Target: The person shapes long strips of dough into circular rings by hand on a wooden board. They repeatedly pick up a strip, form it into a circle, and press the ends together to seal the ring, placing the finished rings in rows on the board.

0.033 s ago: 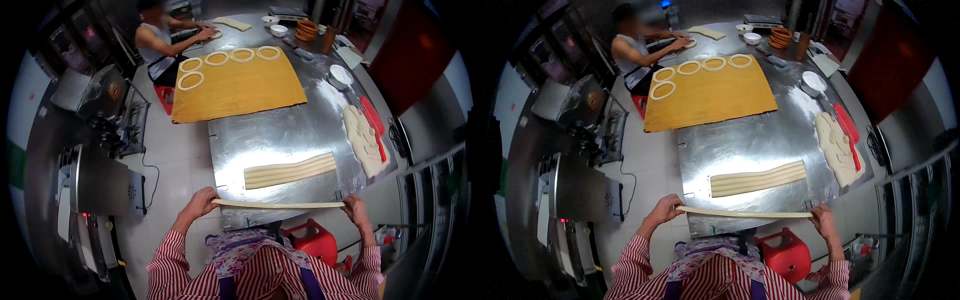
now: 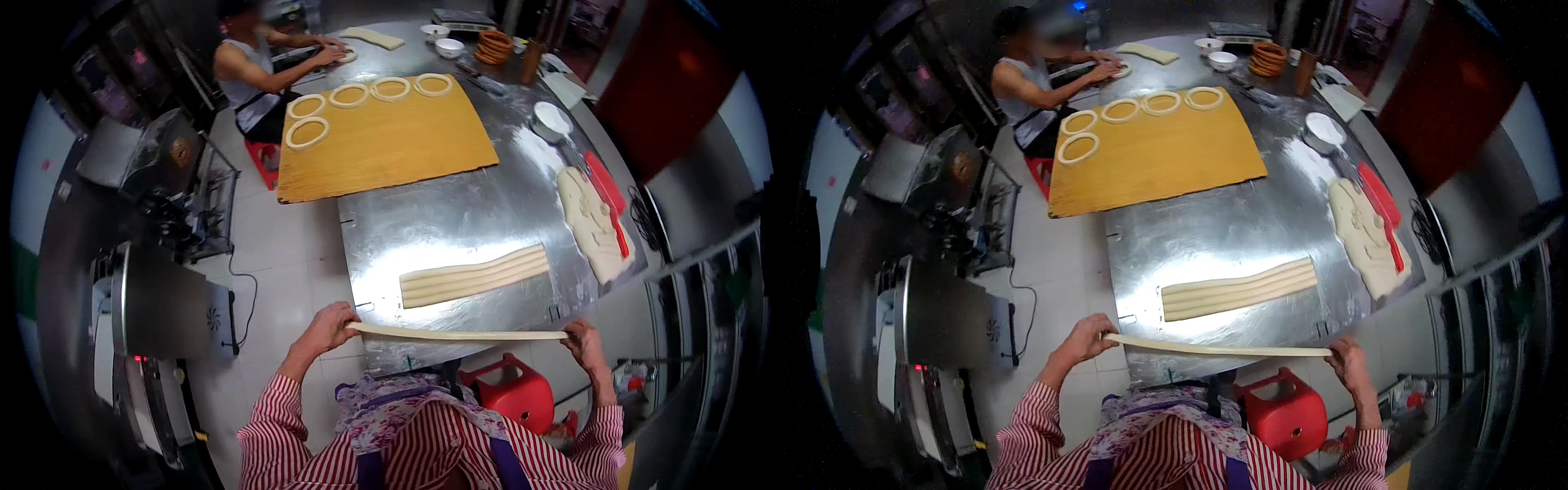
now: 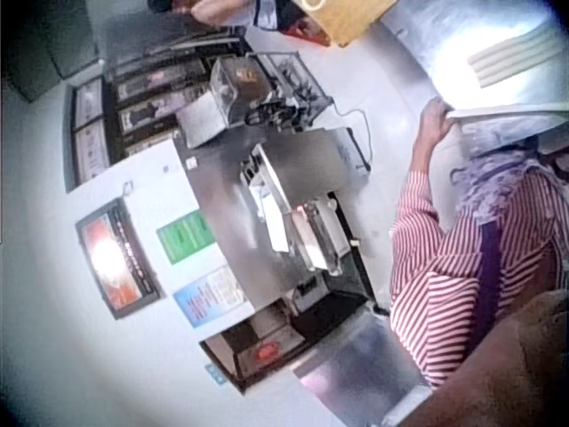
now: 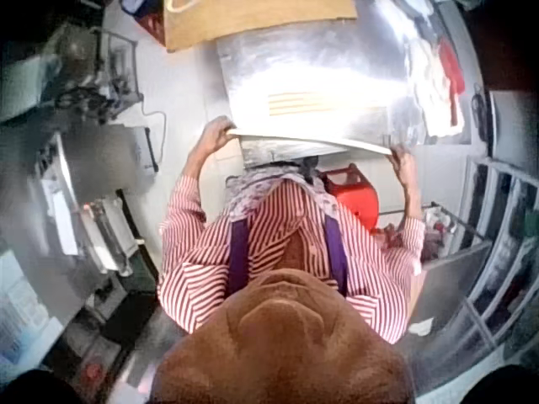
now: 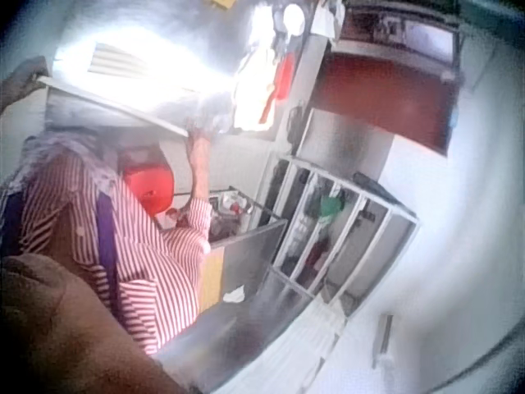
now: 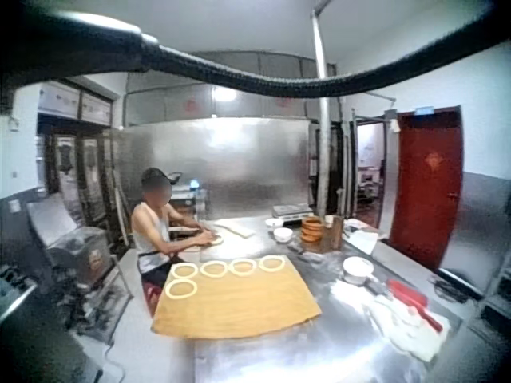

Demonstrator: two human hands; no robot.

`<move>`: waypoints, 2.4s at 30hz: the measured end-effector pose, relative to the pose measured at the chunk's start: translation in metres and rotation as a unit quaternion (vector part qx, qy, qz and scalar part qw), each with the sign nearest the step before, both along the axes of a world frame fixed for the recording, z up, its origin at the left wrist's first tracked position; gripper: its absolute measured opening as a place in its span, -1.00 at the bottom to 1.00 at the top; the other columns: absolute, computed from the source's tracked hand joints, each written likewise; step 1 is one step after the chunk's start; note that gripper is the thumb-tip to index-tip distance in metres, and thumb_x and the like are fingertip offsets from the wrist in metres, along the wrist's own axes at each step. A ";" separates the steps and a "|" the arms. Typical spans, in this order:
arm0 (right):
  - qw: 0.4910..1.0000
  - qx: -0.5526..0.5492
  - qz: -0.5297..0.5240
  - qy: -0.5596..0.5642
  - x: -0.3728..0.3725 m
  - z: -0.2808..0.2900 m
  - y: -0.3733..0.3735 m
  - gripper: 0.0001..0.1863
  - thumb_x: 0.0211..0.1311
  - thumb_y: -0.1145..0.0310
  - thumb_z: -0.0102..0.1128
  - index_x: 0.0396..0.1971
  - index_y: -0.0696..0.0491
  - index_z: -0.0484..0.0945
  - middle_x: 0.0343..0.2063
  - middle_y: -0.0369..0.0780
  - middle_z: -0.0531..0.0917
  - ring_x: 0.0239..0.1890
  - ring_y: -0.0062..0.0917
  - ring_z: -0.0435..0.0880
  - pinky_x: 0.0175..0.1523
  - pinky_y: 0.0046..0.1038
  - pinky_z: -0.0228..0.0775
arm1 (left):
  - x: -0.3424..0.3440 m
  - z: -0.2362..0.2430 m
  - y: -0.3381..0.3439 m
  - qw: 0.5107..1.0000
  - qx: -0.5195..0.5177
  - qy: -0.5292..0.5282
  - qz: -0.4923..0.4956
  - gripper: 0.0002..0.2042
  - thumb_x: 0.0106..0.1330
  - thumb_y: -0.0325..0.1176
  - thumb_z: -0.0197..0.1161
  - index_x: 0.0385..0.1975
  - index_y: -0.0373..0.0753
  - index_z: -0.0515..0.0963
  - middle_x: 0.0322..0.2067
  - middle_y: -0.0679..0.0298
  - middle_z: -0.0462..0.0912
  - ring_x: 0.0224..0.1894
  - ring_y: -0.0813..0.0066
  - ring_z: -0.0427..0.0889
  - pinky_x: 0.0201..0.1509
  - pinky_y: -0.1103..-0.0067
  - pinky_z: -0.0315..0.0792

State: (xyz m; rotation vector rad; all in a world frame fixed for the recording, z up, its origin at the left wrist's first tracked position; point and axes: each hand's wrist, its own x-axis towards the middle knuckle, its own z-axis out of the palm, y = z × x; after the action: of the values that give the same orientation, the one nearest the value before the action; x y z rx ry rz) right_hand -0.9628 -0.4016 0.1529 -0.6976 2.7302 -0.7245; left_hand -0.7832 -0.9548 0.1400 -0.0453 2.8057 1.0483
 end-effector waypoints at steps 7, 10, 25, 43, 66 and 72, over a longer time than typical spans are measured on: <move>0.973 0.047 -0.220 -0.045 0.202 0.046 0.018 -0.83 0.01 0.49 0.35 -0.37 0.18 0.61 -0.44 -0.08 0.57 -0.37 -0.27 0.60 -0.24 -0.32 0.44 | -0.070 0.033 -0.023 0.979 0.092 0.056 -0.173 -0.77 -0.05 -0.48 0.49 -0.37 -0.27 0.61 -0.41 0.17 0.59 -0.33 0.21 0.57 -0.26 0.39 0.45; 0.957 0.008 -0.281 -0.065 0.295 0.066 0.011 -0.79 -0.01 0.46 0.33 -0.32 0.17 0.61 -0.40 -0.09 0.58 -0.33 -0.21 0.56 -0.19 -0.29 0.43 | -0.084 0.046 0.013 0.964 0.047 0.038 -0.260 -0.84 -0.05 -0.46 0.41 -0.46 -0.33 0.62 -0.48 0.17 0.59 -0.37 0.25 0.58 -0.29 0.44 0.44; 0.638 -0.085 -0.748 -0.161 0.602 0.026 -0.235 -0.66 0.03 0.49 0.37 -0.12 0.10 0.67 -0.26 -0.13 0.65 -0.18 -0.28 0.62 -0.09 -0.34 0.46 | -0.173 0.010 0.233 0.671 0.087 0.008 -0.736 -0.80 -0.12 -0.53 0.41 -0.45 -0.35 0.59 -0.53 0.15 0.50 -0.47 0.26 0.52 -0.39 0.44 0.37; 0.087 0.100 -0.989 0.067 0.783 -0.024 -0.349 -0.70 0.16 0.41 0.35 -0.10 0.14 0.68 -0.32 -0.16 0.76 -0.31 -0.60 0.67 -0.15 -0.49 0.47 | 0.200 -0.041 0.516 0.437 0.248 -0.107 -0.858 -0.82 -0.03 -0.50 0.39 -0.40 -0.35 0.59 -0.42 0.07 0.58 -0.35 0.10 0.60 -0.26 0.35 0.48; 0.081 -0.204 -0.969 0.114 0.754 -0.045 -0.277 -0.78 0.13 0.43 0.37 -0.28 0.27 0.68 -0.46 -0.25 0.70 -0.45 -0.63 0.63 -0.33 -0.58 0.55 | 0.216 -0.052 0.609 0.345 0.022 -0.370 -0.862 -0.86 0.06 -0.60 0.41 -0.36 -0.36 0.70 -0.47 0.29 0.69 -0.43 0.57 0.63 -0.30 0.62 0.53; 0.163 -0.117 -0.968 -0.148 0.771 -0.038 -0.264 -0.72 -0.04 0.50 0.42 -0.26 0.25 0.70 -0.44 -0.17 0.72 -0.45 -0.56 0.67 -0.33 -0.54 0.55 | 0.225 -0.069 0.630 0.343 0.025 -0.174 -0.923 -0.90 0.05 -0.60 0.37 -0.42 -0.34 0.70 -0.51 0.29 0.69 -0.48 0.59 0.60 -0.34 0.61 0.49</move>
State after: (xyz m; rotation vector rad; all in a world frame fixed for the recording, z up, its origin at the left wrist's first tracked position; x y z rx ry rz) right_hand -0.1922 -0.6656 0.1150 3.0006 1.1393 -1.0031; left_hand -0.5585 -0.3247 0.0708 1.9211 0.7547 0.1760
